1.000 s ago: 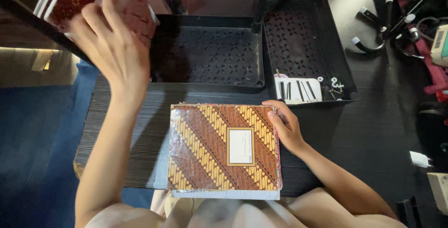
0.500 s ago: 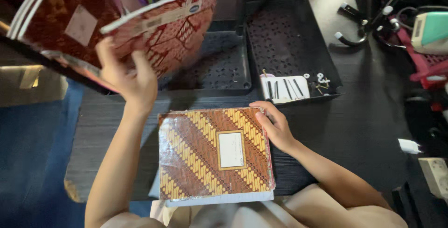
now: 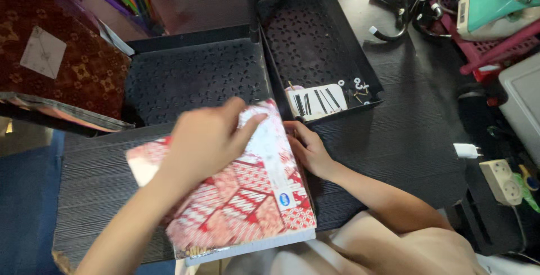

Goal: The person repeatedly picks up books from a large pile on the left side of the table and places them into a neat stack on the right side. The person handles the books one by one, transferring them across the table surface.

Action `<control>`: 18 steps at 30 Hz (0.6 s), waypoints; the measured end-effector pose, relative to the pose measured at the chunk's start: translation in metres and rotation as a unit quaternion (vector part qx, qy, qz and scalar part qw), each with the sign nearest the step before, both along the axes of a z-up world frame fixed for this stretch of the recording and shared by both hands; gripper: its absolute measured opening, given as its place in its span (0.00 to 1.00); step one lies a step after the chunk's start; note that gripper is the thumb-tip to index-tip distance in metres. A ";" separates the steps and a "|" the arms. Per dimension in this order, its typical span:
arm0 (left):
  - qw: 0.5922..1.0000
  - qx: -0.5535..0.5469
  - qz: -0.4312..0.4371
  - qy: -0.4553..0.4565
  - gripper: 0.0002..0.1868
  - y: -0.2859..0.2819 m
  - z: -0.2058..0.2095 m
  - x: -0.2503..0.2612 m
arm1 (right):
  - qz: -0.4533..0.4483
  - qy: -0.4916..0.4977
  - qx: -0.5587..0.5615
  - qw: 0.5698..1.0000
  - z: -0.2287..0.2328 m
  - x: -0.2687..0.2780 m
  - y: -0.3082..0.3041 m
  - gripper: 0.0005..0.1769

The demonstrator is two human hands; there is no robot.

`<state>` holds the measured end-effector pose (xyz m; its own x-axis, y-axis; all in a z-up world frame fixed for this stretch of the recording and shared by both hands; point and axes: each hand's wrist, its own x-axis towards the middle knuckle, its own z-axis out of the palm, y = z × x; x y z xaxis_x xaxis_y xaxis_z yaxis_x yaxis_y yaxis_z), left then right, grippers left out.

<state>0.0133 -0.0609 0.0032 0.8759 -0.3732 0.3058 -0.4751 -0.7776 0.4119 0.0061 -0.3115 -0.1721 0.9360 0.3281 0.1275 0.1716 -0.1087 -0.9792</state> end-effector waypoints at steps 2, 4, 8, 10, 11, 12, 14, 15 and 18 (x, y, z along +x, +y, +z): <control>0.999 0.024 -0.037 -0.021 0.23 -0.015 -0.027 0.004 | 0.031 -0.012 0.050 0.998 0.001 -0.002 -0.002 0.19; 0.997 0.035 -0.064 -0.031 0.22 -0.020 -0.051 0.005 | 0.034 -0.012 0.060 0.998 0.002 -0.001 -0.002 0.19; 0.992 -0.002 -0.075 -0.099 0.20 -0.021 -0.078 0.006 | 0.004 -0.001 0.021 1.000 0.000 -0.001 -0.003 0.19; 0.992 0.004 -0.073 -0.099 0.19 -0.021 -0.082 0.004 | -0.002 0.006 0.026 1.000 -0.003 -0.001 -0.002 0.19; 0.991 0.010 -0.072 -0.113 0.18 -0.022 -0.084 0.003 | -0.006 0.013 0.036 0.999 -0.005 -0.002 -0.002 0.19; 0.989 0.017 -0.069 -0.126 0.17 -0.024 -0.085 0.000 | -0.009 0.019 0.046 0.999 -0.006 -0.001 -0.001 0.19; 0.989 0.042 -0.072 -0.121 0.16 -0.028 -0.087 -0.006 | 0.012 -0.035 0.034 0.999 -0.005 -0.001 -0.005 0.20; 0.990 0.062 -0.078 -0.102 0.15 -0.030 -0.088 -0.010 | 0.022 -0.062 0.029 0.997 -0.004 -0.001 -0.006 0.21; 0.974 0.078 -0.065 -0.202 0.16 -0.032 -0.085 -0.014 | 0.017 0.013 0.013 1.000 0.000 -0.002 -0.003 0.21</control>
<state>-0.0012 -0.0931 -0.0821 0.6384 -0.5425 0.5461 -0.6727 -0.7380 0.0532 0.0037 -0.3149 -0.1721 0.9272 0.3575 0.1122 0.1493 -0.0779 -0.9857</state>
